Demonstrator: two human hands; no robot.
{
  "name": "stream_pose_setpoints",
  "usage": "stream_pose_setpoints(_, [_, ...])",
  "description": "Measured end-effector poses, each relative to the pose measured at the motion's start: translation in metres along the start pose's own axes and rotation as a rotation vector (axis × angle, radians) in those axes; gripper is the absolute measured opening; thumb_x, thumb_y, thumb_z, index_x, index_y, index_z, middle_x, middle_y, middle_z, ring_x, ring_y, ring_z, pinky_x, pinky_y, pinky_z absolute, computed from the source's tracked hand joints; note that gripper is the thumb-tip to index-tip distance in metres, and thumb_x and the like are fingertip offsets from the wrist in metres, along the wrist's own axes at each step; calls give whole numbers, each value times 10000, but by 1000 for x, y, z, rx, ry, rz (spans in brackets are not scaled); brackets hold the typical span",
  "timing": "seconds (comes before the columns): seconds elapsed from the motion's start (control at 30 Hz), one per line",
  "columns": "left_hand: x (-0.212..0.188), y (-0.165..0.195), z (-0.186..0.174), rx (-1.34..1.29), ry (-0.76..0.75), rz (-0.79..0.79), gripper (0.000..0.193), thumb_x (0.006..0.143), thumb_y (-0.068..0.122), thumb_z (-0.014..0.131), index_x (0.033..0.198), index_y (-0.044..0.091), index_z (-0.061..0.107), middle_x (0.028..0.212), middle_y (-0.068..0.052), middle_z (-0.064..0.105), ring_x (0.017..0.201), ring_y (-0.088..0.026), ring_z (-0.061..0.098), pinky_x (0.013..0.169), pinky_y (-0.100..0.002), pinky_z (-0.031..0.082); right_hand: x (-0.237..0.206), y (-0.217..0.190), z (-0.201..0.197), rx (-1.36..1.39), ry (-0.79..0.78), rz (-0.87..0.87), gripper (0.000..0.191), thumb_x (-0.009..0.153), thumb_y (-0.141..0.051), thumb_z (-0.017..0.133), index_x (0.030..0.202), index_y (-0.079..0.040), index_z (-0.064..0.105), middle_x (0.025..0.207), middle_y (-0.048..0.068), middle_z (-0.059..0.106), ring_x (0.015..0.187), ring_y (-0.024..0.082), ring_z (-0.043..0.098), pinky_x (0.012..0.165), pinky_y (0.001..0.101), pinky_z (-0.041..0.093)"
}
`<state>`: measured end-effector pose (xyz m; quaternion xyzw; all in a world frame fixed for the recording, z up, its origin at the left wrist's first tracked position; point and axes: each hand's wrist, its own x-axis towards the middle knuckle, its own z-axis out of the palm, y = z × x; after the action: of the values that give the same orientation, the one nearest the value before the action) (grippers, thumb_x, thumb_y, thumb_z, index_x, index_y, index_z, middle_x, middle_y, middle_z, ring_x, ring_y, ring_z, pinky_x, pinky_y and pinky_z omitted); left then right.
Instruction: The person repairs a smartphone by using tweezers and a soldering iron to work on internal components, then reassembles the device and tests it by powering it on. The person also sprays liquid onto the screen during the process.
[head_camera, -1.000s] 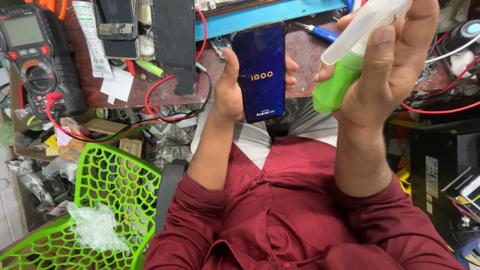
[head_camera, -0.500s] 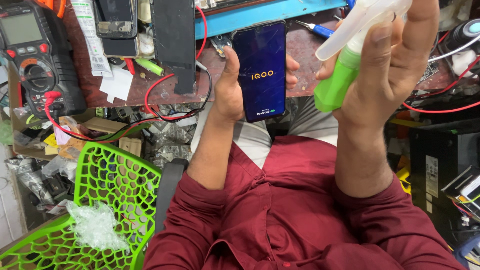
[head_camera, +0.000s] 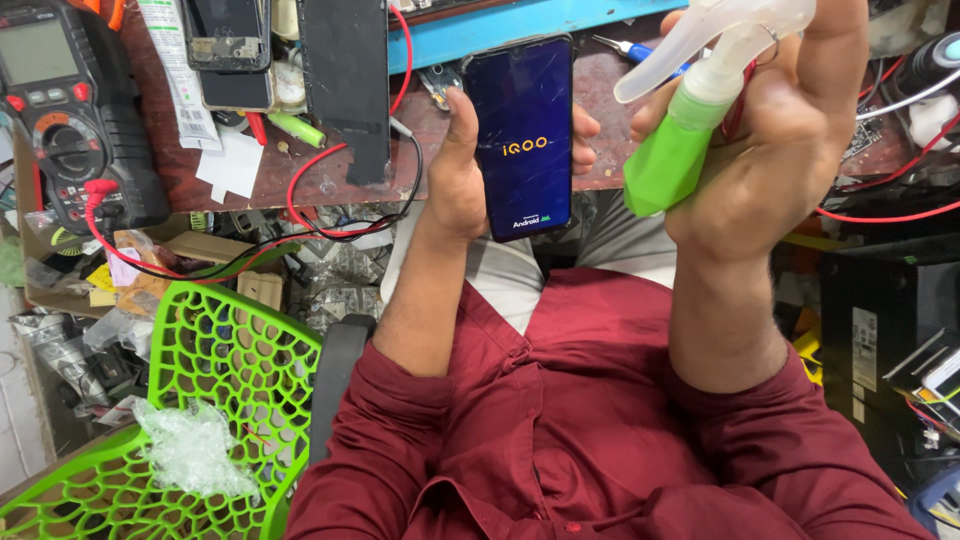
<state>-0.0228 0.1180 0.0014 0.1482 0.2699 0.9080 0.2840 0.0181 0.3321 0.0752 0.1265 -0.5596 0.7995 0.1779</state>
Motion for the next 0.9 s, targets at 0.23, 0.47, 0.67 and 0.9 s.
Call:
stream_pose_setpoints(0.23, [1, 0, 0, -8, -4, 7, 957, 990, 781, 357, 1356, -79, 565, 1282, -219, 654, 1112, -268, 712, 957, -432, 607, -7, 6, -4, -219, 51, -67, 501, 1217, 16, 599, 1636, -92, 347, 1140, 187, 623, 761, 285, 643, 719, 395, 544])
stream_pose_setpoints(0.47, [-2, -1, 1, 21, 5, 1, 979, 987, 794, 359, 1351, -90, 572, 1283, -218, 655, 1113, -264, 709, 959, -428, 602, -6, 3, 2, -309, 57, -76, 377, 1165, 34, 662, 1487, 26, 465, 1160, 161, 624, 880, 231, 645, 784, 363, 614])
stream_pose_setpoints(0.67, [-1, -2, 1, 19, 4, -3, 977, 981, 795, 360, 1352, -84, 570, 1289, -217, 651, 1118, -262, 708, 972, -433, 604, 3, -4, 11, -278, 38, -103, 231, 1089, 25, 711, 1254, 68, 555, 1071, 174, 697, 861, 218, 727, 806, 343, 660])
stream_pose_setpoints(0.9, [-6, -3, -1, 19, -1, -12, 983, 981, 799, 353, 1365, -80, 566, 1300, -210, 650, 1124, -254, 703, 981, -425, 595, 0, -9, 21, -138, 36, -18, 275, 1103, -129, 683, 1214, 114, 617, 1057, 216, 734, 772, 216, 720, 690, 289, 586])
